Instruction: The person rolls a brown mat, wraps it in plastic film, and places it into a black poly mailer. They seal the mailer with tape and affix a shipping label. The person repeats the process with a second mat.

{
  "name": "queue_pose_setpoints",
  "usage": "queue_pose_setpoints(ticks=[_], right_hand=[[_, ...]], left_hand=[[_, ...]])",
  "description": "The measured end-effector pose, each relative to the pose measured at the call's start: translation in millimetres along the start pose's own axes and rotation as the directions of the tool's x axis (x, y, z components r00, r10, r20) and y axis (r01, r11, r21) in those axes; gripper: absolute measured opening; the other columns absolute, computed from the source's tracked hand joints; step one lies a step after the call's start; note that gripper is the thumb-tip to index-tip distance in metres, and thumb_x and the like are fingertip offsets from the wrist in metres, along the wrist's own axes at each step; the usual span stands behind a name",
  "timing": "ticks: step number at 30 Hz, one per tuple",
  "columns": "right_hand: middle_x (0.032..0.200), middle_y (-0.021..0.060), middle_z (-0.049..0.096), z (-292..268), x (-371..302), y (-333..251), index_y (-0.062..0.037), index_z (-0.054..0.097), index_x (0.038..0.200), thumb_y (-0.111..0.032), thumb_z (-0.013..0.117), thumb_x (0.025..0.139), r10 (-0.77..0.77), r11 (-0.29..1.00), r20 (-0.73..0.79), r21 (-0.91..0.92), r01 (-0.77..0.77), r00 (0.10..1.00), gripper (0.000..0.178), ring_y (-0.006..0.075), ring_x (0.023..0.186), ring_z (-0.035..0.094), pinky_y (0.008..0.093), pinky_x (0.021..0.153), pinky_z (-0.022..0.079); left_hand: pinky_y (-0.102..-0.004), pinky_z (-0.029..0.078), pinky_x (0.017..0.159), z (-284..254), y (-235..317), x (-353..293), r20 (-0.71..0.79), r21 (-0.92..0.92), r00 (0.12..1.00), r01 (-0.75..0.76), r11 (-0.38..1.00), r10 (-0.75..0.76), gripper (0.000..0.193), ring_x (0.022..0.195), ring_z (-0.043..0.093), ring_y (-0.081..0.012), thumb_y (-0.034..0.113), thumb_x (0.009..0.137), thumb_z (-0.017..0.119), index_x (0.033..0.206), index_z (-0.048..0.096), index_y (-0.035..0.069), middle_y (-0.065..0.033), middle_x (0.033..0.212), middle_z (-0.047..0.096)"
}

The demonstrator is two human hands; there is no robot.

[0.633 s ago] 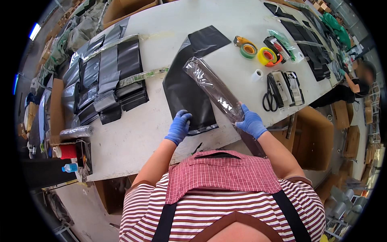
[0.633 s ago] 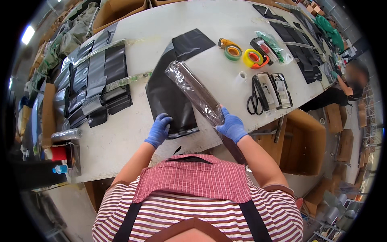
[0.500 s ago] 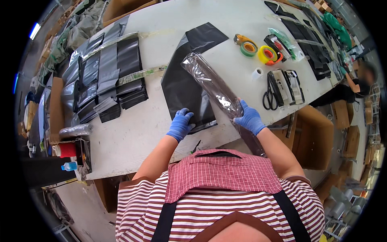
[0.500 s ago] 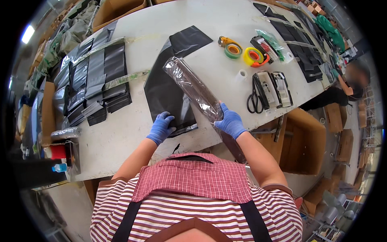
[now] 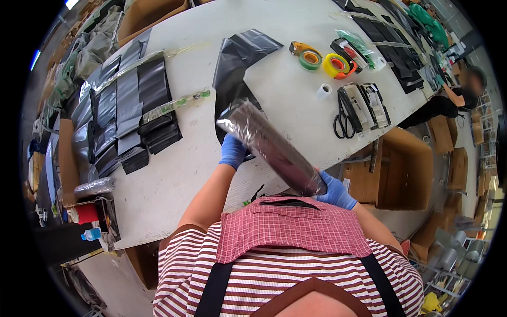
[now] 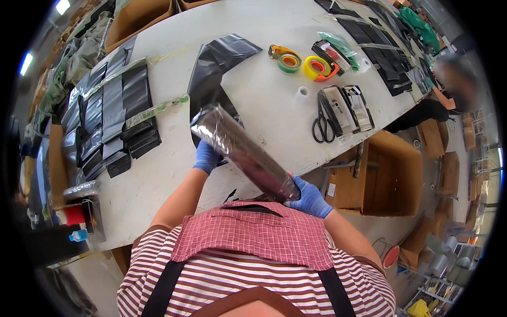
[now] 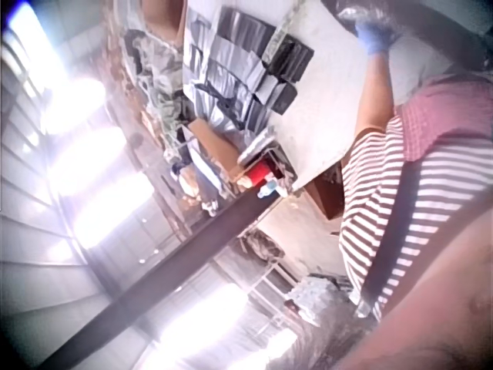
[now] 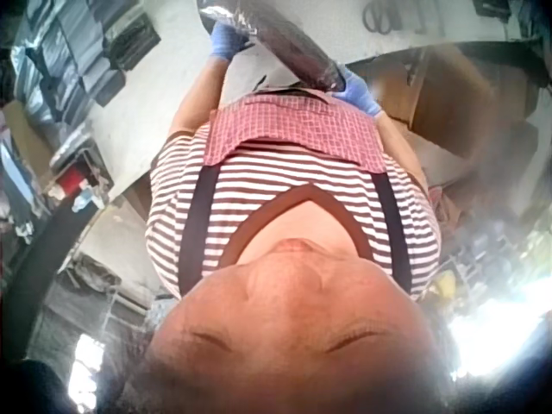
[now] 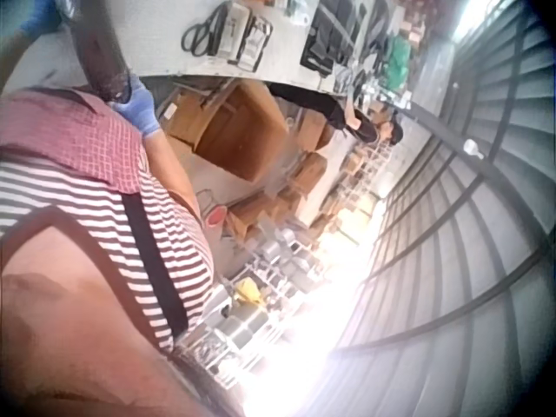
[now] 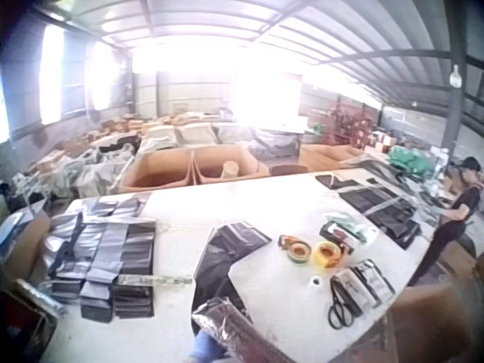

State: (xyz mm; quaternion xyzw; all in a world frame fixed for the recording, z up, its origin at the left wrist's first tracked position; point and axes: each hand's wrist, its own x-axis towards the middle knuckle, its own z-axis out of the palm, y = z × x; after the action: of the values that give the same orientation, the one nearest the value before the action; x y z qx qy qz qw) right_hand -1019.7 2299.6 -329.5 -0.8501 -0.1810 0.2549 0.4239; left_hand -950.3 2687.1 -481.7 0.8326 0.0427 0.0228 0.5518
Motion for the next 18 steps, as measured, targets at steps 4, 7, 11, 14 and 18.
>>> queue_pose_setpoints(ticks=[4, 7, 11, 14, 18], right_hand=[[0.114, 0.0224, 0.062, 12, -27, 58, -0.0162, 0.033, 0.149, -0.028, 0.084, 0.068, -0.023, 0.999, -0.009, -0.044, 0.022, 1.0, 0.097, 0.0361, 0.103, 0.063, 0.0381, 0.09, 0.049], [0.103, 0.0191, 0.062, -3, -35, 32, -0.0192, 0.032, 0.15, -0.032, 0.081, 0.071, 0.093, 0.937, 0.032, -0.341, -0.076, 0.995, 0.094, 0.0361, 0.094, 0.062, 0.0419, 0.085, 0.049], [0.097, 0.0178, 0.061, -14, -38, 14, -0.0216, 0.032, 0.15, -0.036, 0.079, 0.071, 0.08, 0.818, 0.085, -0.575, -0.017, 0.993, 0.093, 0.0344, 0.09, 0.061, 0.0428, 0.083, 0.049], [0.097, 0.018, 0.062, -23, -35, -9, -0.0211, 0.031, 0.151, -0.034, 0.077, 0.072, 0.124, 0.758, 0.095, -0.652, -0.032, 0.988, 0.092, 0.0356, 0.088, 0.061, 0.0436, 0.083, 0.049], [0.103, 0.0187, 0.065, -46, -29, -37, -0.0177, 0.03, 0.151, -0.037, 0.079, 0.071, 0.274, 0.921, 0.135, -0.321, -0.219, 0.952, 0.096, 0.0327, 0.092, 0.064, 0.039, 0.085, 0.05]], left_hand=[[-0.0363, 0.053, 0.087, -13, 18, 16, 0.168, -0.828, 0.971, 0.233, 0.511, -0.172, 0.024, 0.094, 0.064, -0.0223, 0.016, 0.097, 0.051, 0.116, 0.061, 0.006, -0.0092, 0.107, 0.067], [-0.0288, 0.051, 0.057, -30, 43, 21, 0.011, -0.466, 0.887, 0.413, 0.782, -0.462, 0.012, 0.065, 0.061, -0.0154, 0.012, 0.09, 0.066, 0.101, 0.066, 0.008, -0.0031, 0.081, 0.066], [-0.0265, 0.046, 0.054, -34, 57, 21, -0.012, -0.544, 0.906, 0.349, 0.763, -0.423, 0.008, 0.063, 0.056, -0.011, 0.016, 0.091, 0.065, 0.097, 0.066, 0.009, -0.0003, 0.077, 0.064], [-0.032, 0.048, 0.065, -32, 68, 18, -0.215, -0.159, 0.972, 0.061, 0.985, -0.094, 0.008, 0.072, 0.059, -0.0207, 0.014, 0.091, 0.063, 0.096, 0.064, 0.008, -0.0066, 0.082, 0.064], [-0.0408, 0.049, 0.079, -34, 109, 10, -0.19, 0.48, 0.907, -0.248, 0.841, 0.376, 0.009, 0.087, 0.06, -0.0339, 0.015, 0.089, 0.061, 0.094, 0.061, 0.008, -0.0153, 0.089, 0.062]])
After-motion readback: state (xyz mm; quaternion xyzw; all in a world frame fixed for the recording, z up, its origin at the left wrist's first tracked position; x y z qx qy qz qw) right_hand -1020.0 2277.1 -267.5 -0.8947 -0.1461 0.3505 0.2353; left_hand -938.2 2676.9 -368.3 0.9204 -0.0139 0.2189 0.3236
